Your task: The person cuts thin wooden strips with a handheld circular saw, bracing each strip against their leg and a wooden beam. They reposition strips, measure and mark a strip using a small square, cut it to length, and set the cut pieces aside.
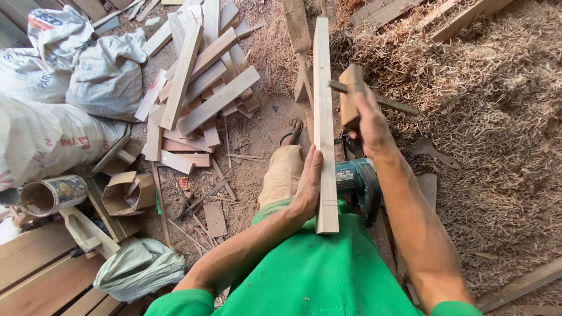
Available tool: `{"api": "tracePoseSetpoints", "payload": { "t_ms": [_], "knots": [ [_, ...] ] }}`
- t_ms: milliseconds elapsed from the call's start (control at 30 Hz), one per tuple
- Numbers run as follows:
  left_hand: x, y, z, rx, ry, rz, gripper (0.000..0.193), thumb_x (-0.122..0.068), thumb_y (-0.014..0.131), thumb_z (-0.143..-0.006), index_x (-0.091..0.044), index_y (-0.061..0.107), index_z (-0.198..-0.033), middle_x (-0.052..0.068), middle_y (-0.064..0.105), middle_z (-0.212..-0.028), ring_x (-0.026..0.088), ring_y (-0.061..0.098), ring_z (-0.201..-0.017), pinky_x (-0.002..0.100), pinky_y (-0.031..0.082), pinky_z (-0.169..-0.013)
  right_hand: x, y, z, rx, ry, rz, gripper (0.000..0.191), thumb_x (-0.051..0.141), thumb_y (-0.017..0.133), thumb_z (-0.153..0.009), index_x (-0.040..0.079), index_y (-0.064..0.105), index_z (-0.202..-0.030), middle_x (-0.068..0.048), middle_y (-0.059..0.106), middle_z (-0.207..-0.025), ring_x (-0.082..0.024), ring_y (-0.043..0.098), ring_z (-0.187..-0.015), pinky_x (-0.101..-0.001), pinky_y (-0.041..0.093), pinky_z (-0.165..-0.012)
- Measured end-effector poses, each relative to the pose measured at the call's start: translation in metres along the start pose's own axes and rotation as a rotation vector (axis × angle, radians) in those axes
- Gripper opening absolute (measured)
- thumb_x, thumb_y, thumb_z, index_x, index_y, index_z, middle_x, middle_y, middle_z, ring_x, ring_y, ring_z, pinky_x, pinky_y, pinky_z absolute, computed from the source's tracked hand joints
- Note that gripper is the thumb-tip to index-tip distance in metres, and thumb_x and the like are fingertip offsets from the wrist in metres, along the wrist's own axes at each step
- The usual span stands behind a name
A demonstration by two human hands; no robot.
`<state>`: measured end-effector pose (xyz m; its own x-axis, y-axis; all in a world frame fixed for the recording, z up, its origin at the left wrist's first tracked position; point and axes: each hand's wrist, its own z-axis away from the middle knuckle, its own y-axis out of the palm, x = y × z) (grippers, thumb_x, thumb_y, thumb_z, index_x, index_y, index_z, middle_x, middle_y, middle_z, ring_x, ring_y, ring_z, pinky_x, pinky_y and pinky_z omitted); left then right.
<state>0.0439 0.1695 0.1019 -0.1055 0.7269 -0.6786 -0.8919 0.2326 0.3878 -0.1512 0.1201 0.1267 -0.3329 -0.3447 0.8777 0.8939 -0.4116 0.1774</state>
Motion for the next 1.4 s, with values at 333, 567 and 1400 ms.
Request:
{"api": "tracePoseSetpoints", "payload": {
  "t_ms": [333,567,1400],
  "knots": [
    [-0.006,0.000,0.001,0.028,-0.039,0.069,0.093,-0.064,0.050,-0.096,-0.011,0.017,-0.165,0.006,0.033,-0.165,0.022,0.034,-0.149,0.034,0.029,-0.120,-0.026,0.014,-0.007,0.117,-0.190,0.717,0.087,0.061,0.028,-0.108,-0.003,0.013,-0.165,-0.033,0.018,-0.171,-0.042,0.026,-0.157,-0.0437,0.024,-0.128],
    [-0.008,-0.004,0.002,0.054,-0.052,0.004,0.091,-0.060,0.048,-0.097,-0.015,0.010,-0.166,0.010,0.030,-0.168,0.026,0.036,-0.147,0.035,0.031,-0.117,-0.010,0.028,-0.072,-0.075,0.108,0.504,0.080,0.051,0.029,-0.100,0.003,0.012,-0.161,-0.027,0.034,-0.162,-0.040,0.030,-0.152,-0.0510,0.024,-0.124],
    [-0.026,-0.011,0.017,0.099,-0.028,-0.080,0.083,-0.052,0.042,-0.102,-0.011,0.011,-0.167,0.009,0.022,-0.173,0.023,0.019,-0.158,0.034,0.016,-0.125,0.013,0.028,-0.230,-0.067,0.162,0.423,0.076,0.042,0.039,-0.104,0.006,0.005,-0.162,-0.025,0.020,-0.166,-0.039,0.027,-0.153,-0.0485,0.029,-0.124]
  ]
}}
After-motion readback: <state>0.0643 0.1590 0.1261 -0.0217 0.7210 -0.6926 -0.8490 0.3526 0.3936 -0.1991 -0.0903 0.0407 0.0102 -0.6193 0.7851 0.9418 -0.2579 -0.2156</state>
